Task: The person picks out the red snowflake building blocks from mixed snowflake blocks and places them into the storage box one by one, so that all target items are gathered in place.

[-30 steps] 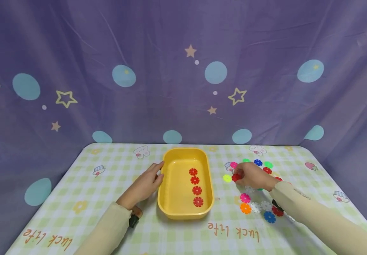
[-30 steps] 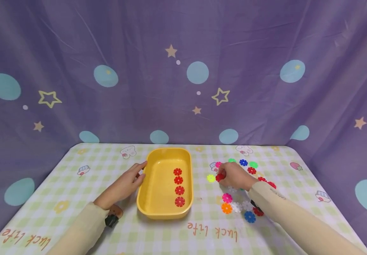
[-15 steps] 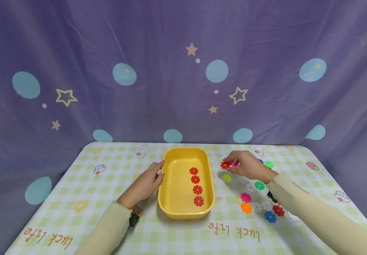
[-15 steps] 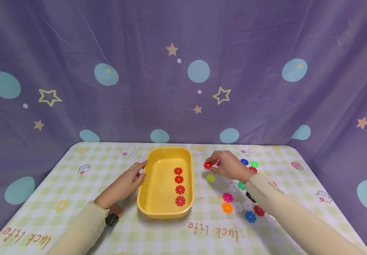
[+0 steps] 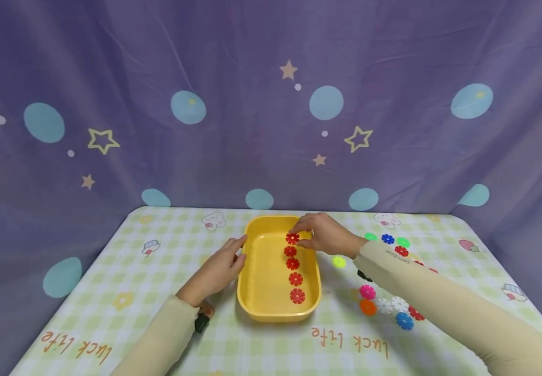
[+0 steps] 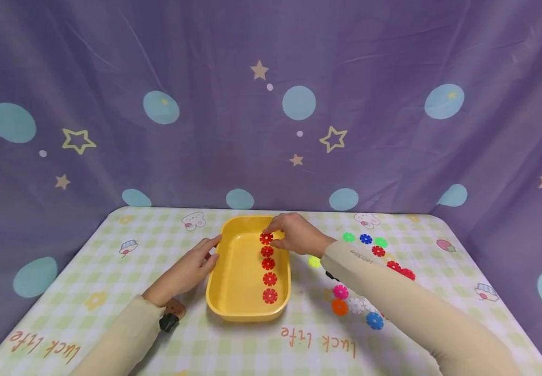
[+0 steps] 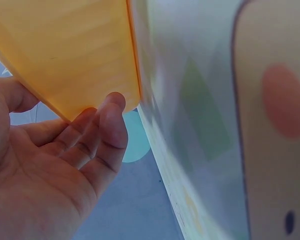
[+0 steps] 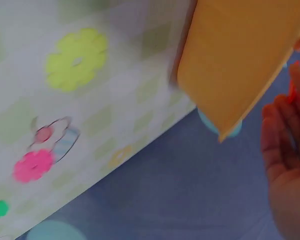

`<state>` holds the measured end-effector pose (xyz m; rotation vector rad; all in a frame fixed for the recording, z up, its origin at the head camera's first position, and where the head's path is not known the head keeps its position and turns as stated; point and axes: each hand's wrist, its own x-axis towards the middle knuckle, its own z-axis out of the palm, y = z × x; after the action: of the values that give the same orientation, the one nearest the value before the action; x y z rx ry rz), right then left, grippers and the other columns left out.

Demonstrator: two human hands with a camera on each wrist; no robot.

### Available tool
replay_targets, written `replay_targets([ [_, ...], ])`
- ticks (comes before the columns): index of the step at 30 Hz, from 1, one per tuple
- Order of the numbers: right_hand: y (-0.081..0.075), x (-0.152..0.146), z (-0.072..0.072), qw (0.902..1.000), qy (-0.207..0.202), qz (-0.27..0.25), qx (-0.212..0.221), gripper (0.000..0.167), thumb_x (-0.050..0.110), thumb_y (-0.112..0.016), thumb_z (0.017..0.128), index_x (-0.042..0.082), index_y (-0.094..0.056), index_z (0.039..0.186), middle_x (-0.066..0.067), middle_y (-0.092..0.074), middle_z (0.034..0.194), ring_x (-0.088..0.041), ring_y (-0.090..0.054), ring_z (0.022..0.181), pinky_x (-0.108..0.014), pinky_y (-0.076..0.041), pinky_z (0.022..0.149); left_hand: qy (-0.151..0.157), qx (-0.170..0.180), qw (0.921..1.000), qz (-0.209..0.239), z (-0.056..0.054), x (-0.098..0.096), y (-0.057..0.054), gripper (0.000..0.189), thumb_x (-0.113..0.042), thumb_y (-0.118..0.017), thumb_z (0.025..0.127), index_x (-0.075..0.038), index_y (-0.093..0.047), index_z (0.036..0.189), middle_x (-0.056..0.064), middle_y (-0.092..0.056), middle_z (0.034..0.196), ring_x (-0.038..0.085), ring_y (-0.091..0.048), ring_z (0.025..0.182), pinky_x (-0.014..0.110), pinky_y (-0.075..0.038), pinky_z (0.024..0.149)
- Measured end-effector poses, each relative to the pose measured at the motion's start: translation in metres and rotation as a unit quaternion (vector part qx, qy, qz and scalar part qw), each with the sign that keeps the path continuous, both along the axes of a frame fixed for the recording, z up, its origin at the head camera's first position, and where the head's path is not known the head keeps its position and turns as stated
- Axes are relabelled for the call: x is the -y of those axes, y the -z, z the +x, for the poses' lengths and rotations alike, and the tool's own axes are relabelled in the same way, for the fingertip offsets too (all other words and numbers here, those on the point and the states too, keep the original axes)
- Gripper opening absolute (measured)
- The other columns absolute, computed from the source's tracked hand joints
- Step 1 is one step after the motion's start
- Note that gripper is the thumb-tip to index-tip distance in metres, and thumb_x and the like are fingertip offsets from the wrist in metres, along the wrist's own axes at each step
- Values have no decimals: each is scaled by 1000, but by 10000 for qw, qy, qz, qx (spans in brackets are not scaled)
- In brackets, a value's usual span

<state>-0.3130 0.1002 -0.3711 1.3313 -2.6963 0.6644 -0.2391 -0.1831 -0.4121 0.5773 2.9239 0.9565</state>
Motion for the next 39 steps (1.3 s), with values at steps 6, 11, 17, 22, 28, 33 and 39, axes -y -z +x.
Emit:
replay_targets([
  [6, 8, 28, -12, 9986, 251, 462, 72, 20, 9, -77, 79, 7, -76, 99, -4, -70, 94, -22, -63, 87, -31, -50, 80, -16, -24, 10000, 1, 0, 0, -1, 51, -18, -47, 100, -3, -33, 146, 5, -49, 128, 8, -51, 79, 28, -47, 73],
  [11, 19, 41, -19, 9921, 849, 896, 215, 18, 3, -75, 78, 6, -76, 95, -5, -68, 91, -20, -60, 82, -28, -51, 78, -19, -25, 10000, 34, -1, -2, 1, 51, -18, -47, 99, -2, -34, 146, 6, -49, 129, 7, -51, 80, 28, -47, 73],
  [17, 28, 49, -21, 9821, 1279, 1381, 2, 10, -3, -70, 81, 6, -73, 84, -3, -62, 78, -20, -54, 72, -29, -50, 72, 5, -40, 10000, 40, -1, -3, 1, 51, -19, -47, 99, -3, -34, 146, 5, -49, 127, 8, -51, 79, 28, -47, 74],
  [22, 29, 55, -18, 9786, 1257, 1630, -68, 20, -4, -65, 83, 8, -60, 70, 0, -50, 63, -18, -48, 60, -28, -47, 62, -19, -48, 10000, 21, -2, -2, -1, 51, -19, -48, 99, -3, -34, 146, 5, -49, 128, 8, -51, 79, 28, -47, 74],
  [28, 25, 57, -15, 9704, 1136, 2128, -127, 25, 3, -65, 87, 11, -57, 64, -1, -49, 60, -18, -47, 59, -25, -46, 60, 26, -58, 10000, -16, -2, -1, -3, 51, -18, -48, 99, -2, -33, 146, 7, -49, 130, 9, -51, 81, 29, -47, 74],
  [33, 17, 54, -13, 9709, 993, 2170, 209, 14, 0, -62, 87, 6, -66, 75, -6, -56, 68, -21, -51, 66, -27, -48, 65, -2, 7, 10000, -46, -2, -1, -3, 52, -19, -47, 100, -3, -32, 147, 7, -48, 129, 9, -51, 81, 29, -47, 73],
  [39, -14, 25, -11, 9912, 1025, 813, 195, 25, -8, -57, 83, 2, -74, 99, -9, -67, 97, -27, -60, 94, -37, -49, 85, -22, 35, 10000, -22, -1, -1, -2, 52, -20, -47, 100, -3, -32, 147, 7, -49, 128, 9, -51, 81, 29, -47, 73],
])
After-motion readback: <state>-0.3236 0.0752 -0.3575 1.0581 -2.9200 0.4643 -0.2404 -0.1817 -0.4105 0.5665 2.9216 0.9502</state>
